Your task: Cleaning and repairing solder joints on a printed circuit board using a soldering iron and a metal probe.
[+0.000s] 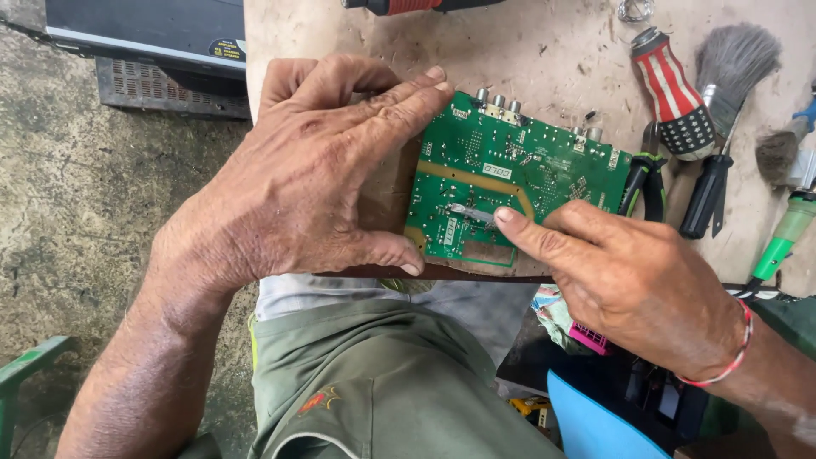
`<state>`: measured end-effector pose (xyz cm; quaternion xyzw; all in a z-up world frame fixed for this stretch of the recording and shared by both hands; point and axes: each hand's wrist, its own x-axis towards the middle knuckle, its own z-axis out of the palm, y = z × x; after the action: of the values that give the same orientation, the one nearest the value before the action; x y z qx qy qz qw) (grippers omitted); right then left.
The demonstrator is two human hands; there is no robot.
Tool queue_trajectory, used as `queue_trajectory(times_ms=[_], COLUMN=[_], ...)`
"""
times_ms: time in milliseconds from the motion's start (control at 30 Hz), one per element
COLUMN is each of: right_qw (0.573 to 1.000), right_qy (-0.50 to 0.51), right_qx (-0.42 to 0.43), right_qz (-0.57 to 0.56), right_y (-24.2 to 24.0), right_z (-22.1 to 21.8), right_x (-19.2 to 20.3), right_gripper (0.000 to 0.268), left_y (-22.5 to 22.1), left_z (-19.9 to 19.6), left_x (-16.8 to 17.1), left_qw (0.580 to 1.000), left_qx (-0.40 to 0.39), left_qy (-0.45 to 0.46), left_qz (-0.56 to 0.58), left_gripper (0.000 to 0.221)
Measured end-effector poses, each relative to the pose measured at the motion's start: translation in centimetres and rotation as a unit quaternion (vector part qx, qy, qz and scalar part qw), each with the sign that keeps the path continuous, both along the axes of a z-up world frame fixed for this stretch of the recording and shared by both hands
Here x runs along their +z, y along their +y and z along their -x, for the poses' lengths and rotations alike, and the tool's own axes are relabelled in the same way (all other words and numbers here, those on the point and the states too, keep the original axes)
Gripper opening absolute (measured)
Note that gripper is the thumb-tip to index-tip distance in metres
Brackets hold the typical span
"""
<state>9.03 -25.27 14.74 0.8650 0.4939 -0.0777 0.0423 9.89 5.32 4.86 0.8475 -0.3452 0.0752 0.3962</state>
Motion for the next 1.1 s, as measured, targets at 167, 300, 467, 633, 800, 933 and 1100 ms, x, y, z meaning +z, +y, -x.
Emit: queue_trajectory(times_ms=[167, 300, 467, 633, 800, 933, 1100], right_qw=[0.985, 0.991, 0.986, 0.977, 0.968, 0.978, 0.97], right_qy=[-0.136, -0.12, -0.139, -0.182, -0.202, -0.145, -0.17], right_qx=[0.099, 0.028, 0.043, 0.065, 0.091, 0.065, 0.109], right_qz=[0.047, 0.056, 0.084, 0.09, 0.119, 0.139, 0.138], right_y=[2.2, 0.6, 0.4, 0.5, 1.1, 1.4, 2.3], right_z=[0.0, 0.5, 0.4, 0.1, 0.3, 0.3, 0.2], right_x=[2.0, 3.8, 2.6, 1.7, 2.1, 2.2, 2.8], right_gripper=[0.037, 0.04, 0.038, 0.045, 0.04, 0.044, 0.036], left_y=[0.0, 0.1, 0.0, 0.1, 0.0, -0.1, -0.1], left_z=[-0.4, 0.2, 0.2, 0.0, 0.0, -0.1, -0.1], left_x=[-0.1, 0.0, -0.1, 0.0, -0.1, 0.0, -0.1], left_qw=[1.0, 1.0, 1.0, 1.0, 1.0, 1.0, 1.0], left_qx=[-0.005, -0.008, -0.017, -0.007, -0.011, -0.014, -0.005], left_qy=[0.003, 0.014, 0.018, 0.012, 0.008, 0.006, 0.0], left_qz=[0.01, 0.021, 0.013, 0.005, 0.015, 0.023, 0.013], left_gripper=[0.124, 0.111, 0.109, 0.115, 0.11, 0.11, 0.112])
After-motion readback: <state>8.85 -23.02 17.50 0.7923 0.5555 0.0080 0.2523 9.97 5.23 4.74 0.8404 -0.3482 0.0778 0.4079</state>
